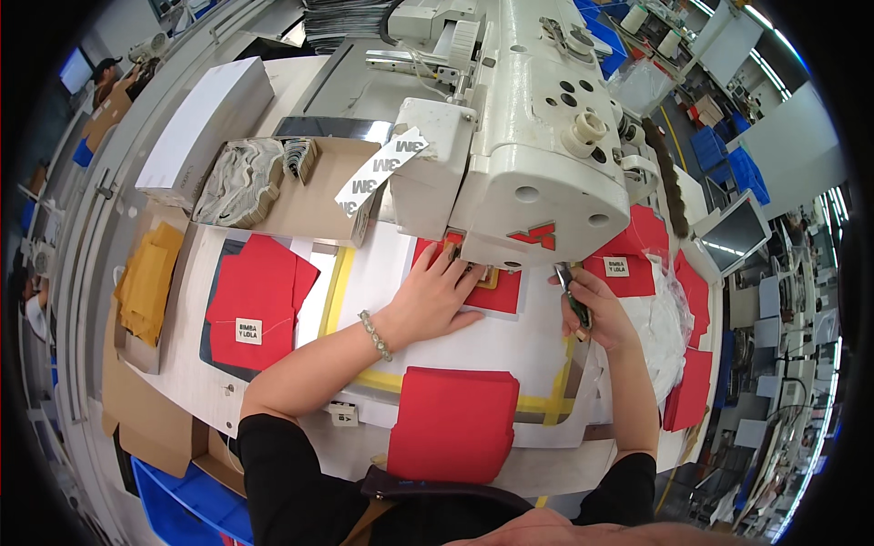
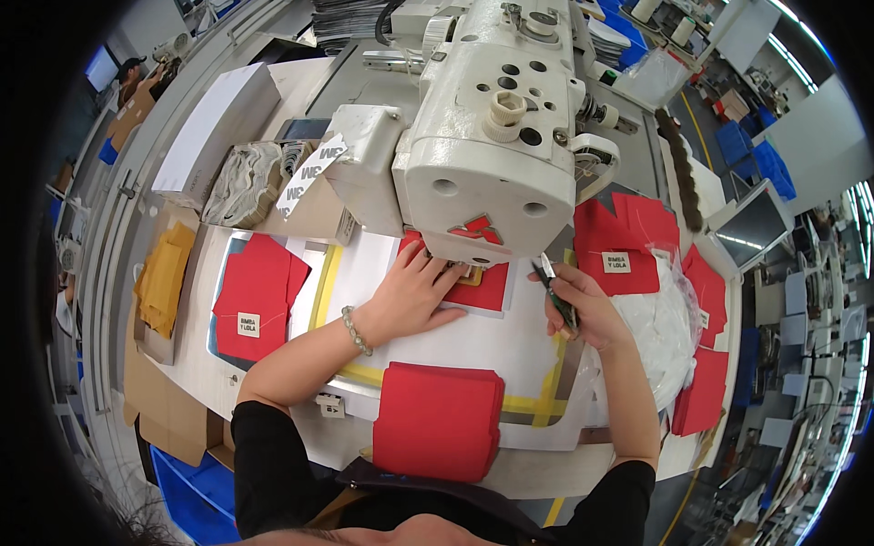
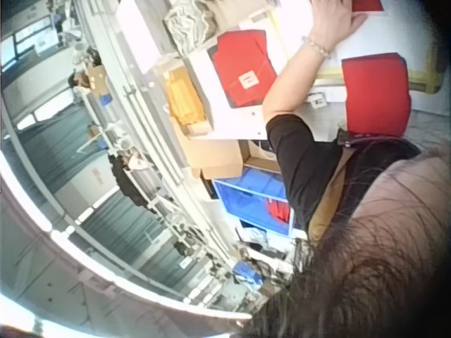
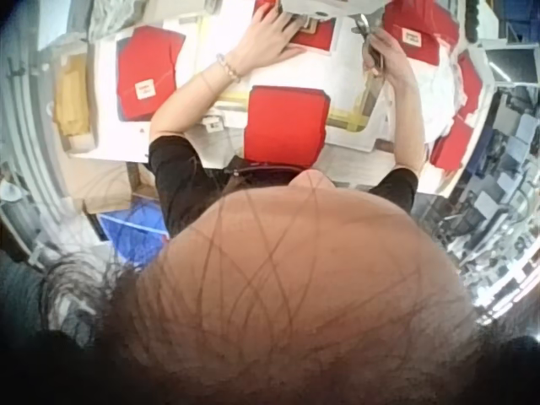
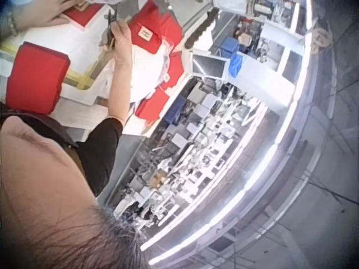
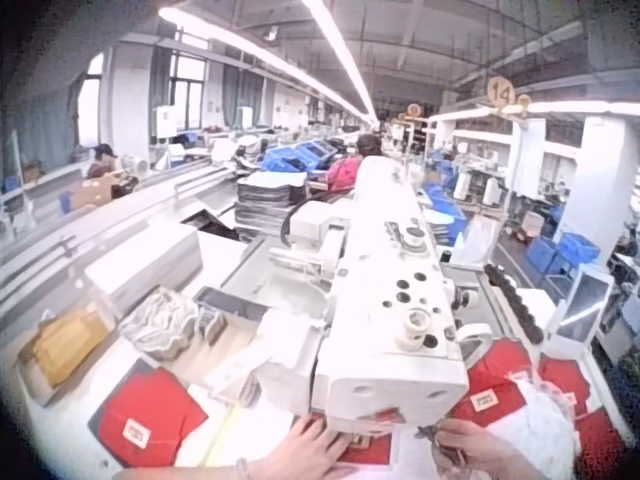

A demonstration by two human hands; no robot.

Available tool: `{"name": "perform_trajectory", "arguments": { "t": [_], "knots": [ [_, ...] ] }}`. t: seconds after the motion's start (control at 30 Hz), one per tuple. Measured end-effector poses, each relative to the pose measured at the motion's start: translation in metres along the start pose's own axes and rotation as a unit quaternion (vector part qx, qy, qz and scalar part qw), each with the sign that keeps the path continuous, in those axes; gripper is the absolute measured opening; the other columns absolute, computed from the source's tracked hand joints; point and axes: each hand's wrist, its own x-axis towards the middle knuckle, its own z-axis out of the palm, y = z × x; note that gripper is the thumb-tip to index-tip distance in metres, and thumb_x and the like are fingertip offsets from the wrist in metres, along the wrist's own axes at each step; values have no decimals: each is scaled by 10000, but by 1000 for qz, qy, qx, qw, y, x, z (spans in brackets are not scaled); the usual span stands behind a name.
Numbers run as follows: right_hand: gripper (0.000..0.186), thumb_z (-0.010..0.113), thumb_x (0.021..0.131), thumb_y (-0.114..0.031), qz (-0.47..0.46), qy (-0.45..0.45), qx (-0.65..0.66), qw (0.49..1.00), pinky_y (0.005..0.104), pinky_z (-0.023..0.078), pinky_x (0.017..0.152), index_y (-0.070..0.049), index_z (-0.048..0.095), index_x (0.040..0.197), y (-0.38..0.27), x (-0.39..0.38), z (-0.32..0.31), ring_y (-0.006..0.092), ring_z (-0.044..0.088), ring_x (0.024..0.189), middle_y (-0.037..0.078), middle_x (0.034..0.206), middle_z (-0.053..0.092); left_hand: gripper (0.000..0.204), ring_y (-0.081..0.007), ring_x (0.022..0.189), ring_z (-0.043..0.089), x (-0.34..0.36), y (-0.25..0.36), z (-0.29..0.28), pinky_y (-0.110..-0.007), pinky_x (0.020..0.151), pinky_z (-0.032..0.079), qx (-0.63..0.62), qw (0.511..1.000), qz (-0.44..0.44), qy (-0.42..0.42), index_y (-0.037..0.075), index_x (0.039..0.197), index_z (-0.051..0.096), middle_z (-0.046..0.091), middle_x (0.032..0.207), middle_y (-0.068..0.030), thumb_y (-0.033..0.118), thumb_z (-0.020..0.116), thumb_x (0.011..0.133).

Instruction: The person aligns labels onto fabric pieces, feeds them into a sewing machine to stitch the labels in place, trims excess thread with snips, and stacks the finished pieces.

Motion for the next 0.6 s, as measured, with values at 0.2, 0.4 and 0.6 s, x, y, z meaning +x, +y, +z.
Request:
{"name": "perform_trajectory", "arguments": {
  "t": [0.2, 0.4, 0.6],
  "knots": [
    [294, 571, 964, -269, -135, 95, -444, 881, 333, 484, 610, -32, 686, 1094, -6, 21, 30, 234, 599, 633, 112, 749, 629, 645, -358, 1218, 456, -2, 0, -1, -514, 1084, 307, -4, 1000, -4, 16, 48, 1297, 554, 514, 1263, -171, 489, 645, 835],
    [275, 685, 848, -263, -206, 131, -603, 759, 404, 509, 666, -60, 709, 1031, -12, 37, 46, 338, 644, 763, 176, 828, 667, 671, -342, 1219, 457, -2, -1, -1, -512, 1079, 307, -1, 1000, 2, 6, 23, 1305, 540, 509, 1279, -173, 491, 642, 836],
    [283, 695, 818, -234, -320, 157, -581, 731, 440, 513, 701, -49, 679, 1031, -9, 52, 46, 363, 642, 811, 165, 897, 674, 672, -348, 1227, 452, 0, 0, -1, -510, 1089, 302, 4, 1000, 2, 6, 21, 1305, 537, 512, 1274, -173, 497, 633, 841]
  ]
}}
